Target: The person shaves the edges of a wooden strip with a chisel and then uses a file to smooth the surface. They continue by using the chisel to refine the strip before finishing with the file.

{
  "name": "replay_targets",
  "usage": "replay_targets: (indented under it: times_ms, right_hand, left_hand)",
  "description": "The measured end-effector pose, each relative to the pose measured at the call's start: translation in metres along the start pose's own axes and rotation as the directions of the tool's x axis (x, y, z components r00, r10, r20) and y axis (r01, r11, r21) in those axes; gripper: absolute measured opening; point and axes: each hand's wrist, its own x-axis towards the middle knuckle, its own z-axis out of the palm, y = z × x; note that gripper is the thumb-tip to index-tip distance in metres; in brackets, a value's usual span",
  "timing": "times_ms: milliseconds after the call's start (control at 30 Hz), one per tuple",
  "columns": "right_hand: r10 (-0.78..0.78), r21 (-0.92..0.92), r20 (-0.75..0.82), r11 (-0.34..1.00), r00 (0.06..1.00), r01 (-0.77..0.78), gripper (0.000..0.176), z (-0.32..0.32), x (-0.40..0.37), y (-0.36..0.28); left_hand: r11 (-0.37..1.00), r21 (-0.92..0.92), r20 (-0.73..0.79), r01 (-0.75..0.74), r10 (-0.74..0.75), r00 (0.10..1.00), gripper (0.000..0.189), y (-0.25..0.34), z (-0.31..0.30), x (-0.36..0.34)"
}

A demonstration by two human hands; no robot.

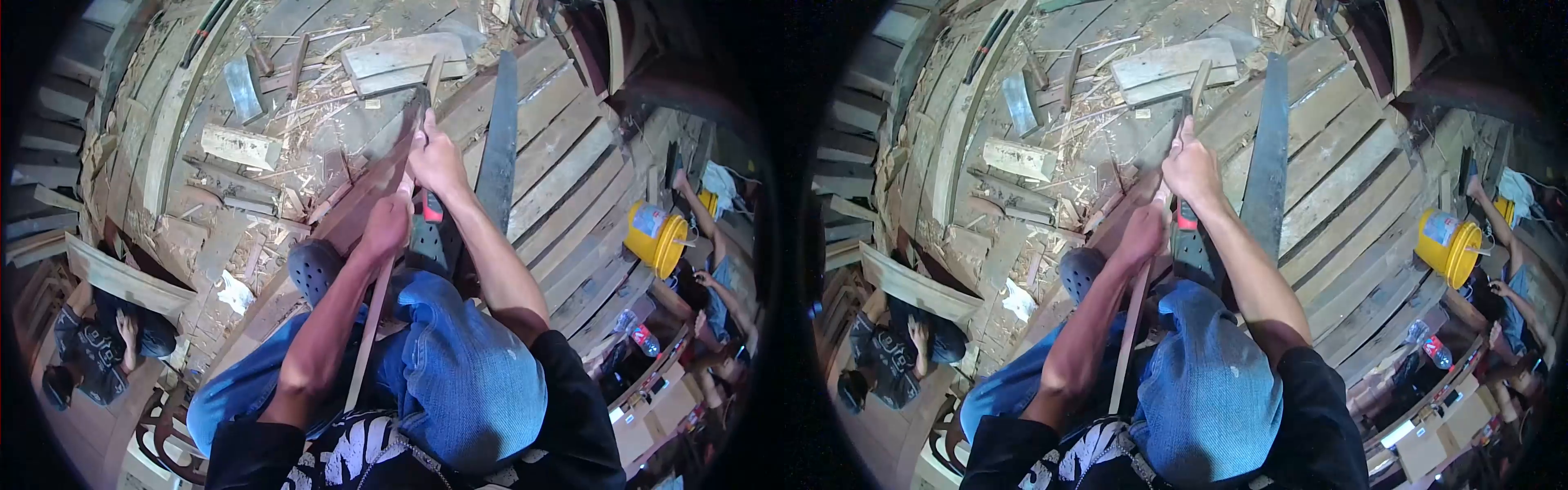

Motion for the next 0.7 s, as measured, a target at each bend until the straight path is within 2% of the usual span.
replay_targets:
  times_ms: [33,67,133,167,200,267,300,367,467,500,633,700]
  right_hand:
    - [-0.07,-0.017,-0.123,0.998,0.99,0.069,0.051,0.006,0.002,0.008]
    - [-0.078,-0.017,-0.123,0.997,0.989,0.076,0.051,0.009,0.002,0.014]
    - [-0.062,0.177,-0.154,0.98,0.986,0.089,0.051,0.011,-0.008,0.021]
    - [-0.219,0.107,-0.293,0.96,0.931,0.259,0.05,0.011,-0.017,0.026]
    - [-0.105,0.21,-0.19,0.967,0.976,0.145,0.048,0.01,-0.023,0.032]
    - [0.008,0.213,-0.017,0.977,1.0,-0.004,0.048,-0.006,-0.051,0.016]
    - [0.003,0.214,-0.007,0.977,1.0,-0.002,0.048,-0.003,-0.06,0.018]
    - [-0.107,0.15,0.03,0.983,0.994,0.101,0.05,-0.001,-0.071,0.021]
    - [-0.133,0.102,0.045,0.986,0.99,0.128,0.049,0.003,-0.076,0.018]
    - [-0.102,0.1,0.074,0.991,0.992,0.095,0.049,-0.001,-0.077,0.012]
    - [-0.109,0.125,0.061,0.987,0.992,0.101,0.05,0.001,-0.076,0.017]
    - [-0.117,0.072,0.033,0.991,0.993,0.115,0.05,0.006,-0.066,0.023]
  left_hand:
    - [0.999,0.025,-0.014,-0.027,0.028,1.0,0.043,-0.006,0.0,0.001]
    - [0.999,0.023,-0.019,-0.033,0.033,0.999,0.043,-0.01,-0.001,0.004]
    - [0.979,0.172,-0.07,-0.108,0.122,0.99,0.042,-0.013,-0.006,0.007]
    - [0.98,0.171,-0.081,-0.101,0.116,0.99,0.042,-0.014,-0.009,0.007]
    - [0.991,0.125,-0.075,-0.046,0.056,0.996,0.044,-0.009,-0.012,0.004]
    - [0.997,0.073,-0.081,0.011,-0.005,0.997,0.046,-0.002,-0.013,0.001]
    - [0.997,0.081,-0.089,0.004,0.003,0.996,0.048,-0.001,-0.011,0.0]
    - [0.998,0.066,-0.079,-0.023,0.028,0.996,0.053,0.004,-0.011,0.001]
    - [0.999,0.039,-0.066,-0.002,0.005,0.998,0.053,0.008,-0.012,0.001]
    - [0.999,0.041,-0.067,-0.001,0.004,0.998,0.053,0.006,-0.012,0.001]
    - [0.998,0.056,-0.081,-0.003,0.007,0.997,0.054,0.008,-0.01,0.001]
    - [0.998,0.065,-0.096,0.012,-0.006,0.995,0.055,0.005,-0.008,0.003]
